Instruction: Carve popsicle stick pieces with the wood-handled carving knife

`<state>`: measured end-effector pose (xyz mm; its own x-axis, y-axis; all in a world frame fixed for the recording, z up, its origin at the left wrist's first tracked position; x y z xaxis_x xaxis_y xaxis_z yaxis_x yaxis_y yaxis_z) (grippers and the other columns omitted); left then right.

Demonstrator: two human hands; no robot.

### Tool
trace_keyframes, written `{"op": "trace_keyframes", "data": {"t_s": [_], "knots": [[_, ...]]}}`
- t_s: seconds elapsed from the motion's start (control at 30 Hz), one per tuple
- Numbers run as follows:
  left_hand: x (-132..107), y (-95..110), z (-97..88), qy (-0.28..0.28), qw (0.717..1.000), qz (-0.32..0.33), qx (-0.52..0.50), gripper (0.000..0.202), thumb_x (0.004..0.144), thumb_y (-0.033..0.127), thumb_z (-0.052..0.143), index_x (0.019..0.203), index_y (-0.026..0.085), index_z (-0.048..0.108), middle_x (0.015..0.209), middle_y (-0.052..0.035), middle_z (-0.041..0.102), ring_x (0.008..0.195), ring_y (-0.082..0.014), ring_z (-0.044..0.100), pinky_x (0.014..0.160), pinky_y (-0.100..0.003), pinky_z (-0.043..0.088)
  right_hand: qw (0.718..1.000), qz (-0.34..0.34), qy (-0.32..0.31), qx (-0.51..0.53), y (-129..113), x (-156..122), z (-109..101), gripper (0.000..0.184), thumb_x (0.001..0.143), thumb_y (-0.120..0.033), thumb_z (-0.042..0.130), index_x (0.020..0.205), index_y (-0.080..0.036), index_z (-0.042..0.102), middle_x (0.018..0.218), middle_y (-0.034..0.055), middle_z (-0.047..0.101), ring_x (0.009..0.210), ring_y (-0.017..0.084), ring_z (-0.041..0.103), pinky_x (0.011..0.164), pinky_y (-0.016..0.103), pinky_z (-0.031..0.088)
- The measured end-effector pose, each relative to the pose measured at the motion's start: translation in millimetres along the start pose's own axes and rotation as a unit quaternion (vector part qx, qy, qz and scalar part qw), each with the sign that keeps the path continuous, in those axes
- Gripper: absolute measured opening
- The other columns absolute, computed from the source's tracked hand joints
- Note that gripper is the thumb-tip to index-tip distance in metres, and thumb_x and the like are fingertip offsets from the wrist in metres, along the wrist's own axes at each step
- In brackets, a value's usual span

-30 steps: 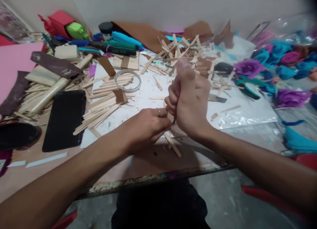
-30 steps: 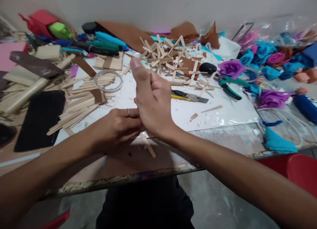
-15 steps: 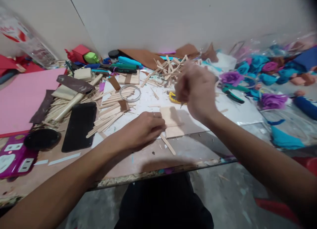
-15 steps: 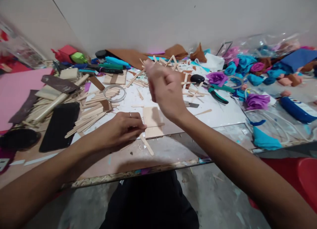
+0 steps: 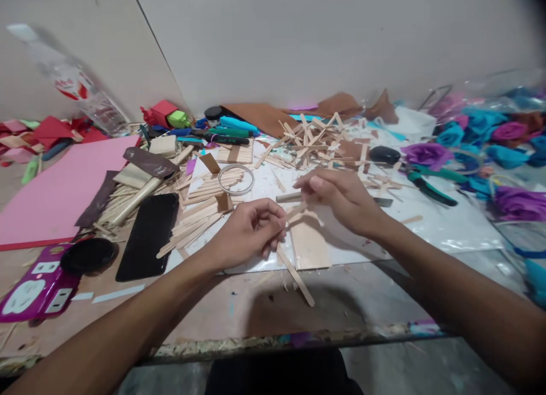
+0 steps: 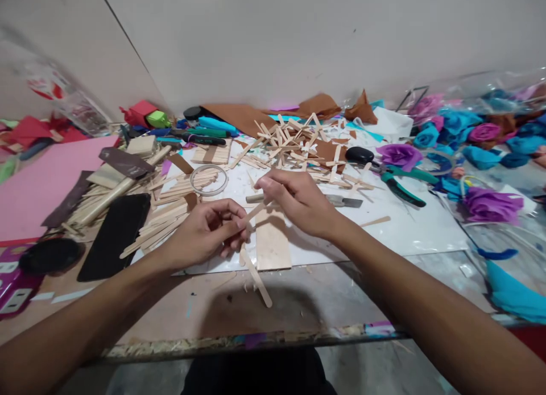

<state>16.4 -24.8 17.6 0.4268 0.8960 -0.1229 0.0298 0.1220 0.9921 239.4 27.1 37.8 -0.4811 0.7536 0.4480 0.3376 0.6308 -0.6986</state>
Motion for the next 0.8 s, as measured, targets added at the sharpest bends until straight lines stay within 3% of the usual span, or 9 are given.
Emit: {"op": "trace_keyframes", "data": {"t_s": [0.13, 0.33, 0.53, 0.8], "knots": [[-1.1, 0.4, 3.6, 0.037, 0.999, -0.011, -0.021, 0.021, 0.098, 0.034, 0.071, 0.096, 0.016, 0.060, 0.077, -0.0028, 0.070, 0.053, -0.0079, 0.057, 0.043, -0.017, 0.048, 0.995, 0.055, -0.034, 0.070, -15.2, -4.4, 11.0, 0.014, 0.096, -0.028, 0.068, 0.103, -0.017, 0.073, 0.089, 0.0042, 0.077, 0.075, 0.017, 0.072, 0.064, 0.028, 0.052], [-3.4, -6.7, 8.6, 0.066, 0.998, 0.005, -0.002, 0.021, 0.099, 0.036, 0.070, 0.100, 0.016, 0.066, 0.075, -0.0016, 0.069, 0.056, -0.0086, 0.059, 0.047, -0.017, 0.049, 0.974, 0.145, -0.061, 0.162, -20.2, -8.8, 27.4, 0.016, 0.086, -0.019, 0.066, 0.101, -0.019, 0.060, 0.082, 0.0038, 0.078, 0.072, 0.020, 0.077, 0.063, 0.029, 0.057], [-5.4, -12.2, 8.0, 0.060, 0.997, 0.021, 0.050, 0.028, 0.101, 0.040, 0.068, 0.091, 0.014, 0.070, 0.074, -0.0023, 0.070, 0.052, -0.0069, 0.057, 0.046, -0.017, 0.046, 0.968, 0.159, -0.064, 0.181, -17.4, -11.3, 30.5, 0.014, 0.088, -0.019, 0.065, 0.099, -0.021, 0.058, 0.080, 0.0031, 0.078, 0.067, 0.019, 0.074, 0.056, 0.027, 0.051], [-4.3, -16.4, 6.5, 0.048, 0.993, 0.040, 0.104, 0.023, 0.103, 0.032, 0.064, 0.088, 0.016, 0.068, 0.065, 0.0019, 0.064, 0.051, -0.0070, 0.058, 0.049, -0.018, 0.045, 0.961, 0.188, -0.052, 0.197, -15.1, -16.0, 39.1, 0.014, 0.086, -0.017, 0.066, 0.097, -0.022, 0.058, 0.076, 0.0003, 0.075, 0.064, 0.018, 0.071, 0.053, 0.026, 0.046]]}}
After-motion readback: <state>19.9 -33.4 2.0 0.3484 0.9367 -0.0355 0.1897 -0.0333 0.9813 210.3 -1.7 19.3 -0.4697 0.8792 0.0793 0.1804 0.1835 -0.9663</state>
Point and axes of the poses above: each hand's wrist, its own x-axis towards the middle knuckle, its own z-axis out of the palm, y = z × x, the point moved 1 cm from there along x, towards the middle knuckle
